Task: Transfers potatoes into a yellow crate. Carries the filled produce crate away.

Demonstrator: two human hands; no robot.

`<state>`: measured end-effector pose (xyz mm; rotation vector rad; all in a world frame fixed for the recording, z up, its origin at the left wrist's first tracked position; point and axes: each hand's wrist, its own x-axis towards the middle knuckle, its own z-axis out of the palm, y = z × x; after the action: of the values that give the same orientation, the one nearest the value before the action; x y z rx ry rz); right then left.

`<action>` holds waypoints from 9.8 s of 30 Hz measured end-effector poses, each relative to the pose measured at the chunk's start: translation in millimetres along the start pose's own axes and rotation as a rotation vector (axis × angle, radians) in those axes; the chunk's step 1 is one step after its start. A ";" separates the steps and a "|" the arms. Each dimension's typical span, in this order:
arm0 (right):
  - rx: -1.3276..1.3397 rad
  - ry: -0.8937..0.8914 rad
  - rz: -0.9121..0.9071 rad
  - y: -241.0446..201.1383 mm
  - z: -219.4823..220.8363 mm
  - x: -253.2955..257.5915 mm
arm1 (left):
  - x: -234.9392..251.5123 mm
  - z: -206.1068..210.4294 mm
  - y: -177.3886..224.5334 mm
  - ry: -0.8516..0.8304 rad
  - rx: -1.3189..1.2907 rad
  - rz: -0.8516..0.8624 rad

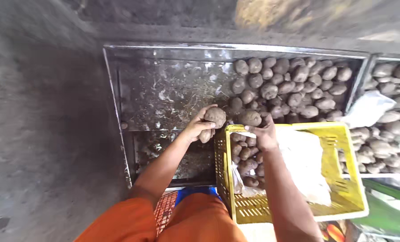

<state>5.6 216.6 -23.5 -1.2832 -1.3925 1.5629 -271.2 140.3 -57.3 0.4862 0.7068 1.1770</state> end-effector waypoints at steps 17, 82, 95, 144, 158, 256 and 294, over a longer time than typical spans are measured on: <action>-0.476 0.180 0.067 2.2 -182.8 -77.4 | -43.1 189.5 -132.0 -0.319 1.271 -0.450; -0.125 -0.095 0.306 53.5 -290.2 -152.7 | 223.5 137.6 -141.4 0.119 1.678 -0.439; -0.661 0.307 -0.140 45.2 -387.6 -319.7 | 65.3 234.8 -119.0 0.208 0.503 -0.082; -0.121 -0.202 0.319 120.4 -358.6 48.2 | 153.9 329.5 -197.0 0.791 1.751 -0.321; -1.229 -0.662 0.394 67.0 -262.9 87.4 | 261.9 210.9 -166.6 0.540 1.397 -0.914; -0.728 -0.503 -0.164 -5.8 -153.9 190.7 | -29.3 197.7 -94.1 0.710 0.054 0.654; -1.296 -0.601 -0.172 24.2 -278.7 247.2 | 245.4 216.8 -143.9 0.586 0.477 0.449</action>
<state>201.7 527.4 -88.7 -1.2523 -3.0697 0.8392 32.2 329.6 -64.6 0.7313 1.4567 1.6003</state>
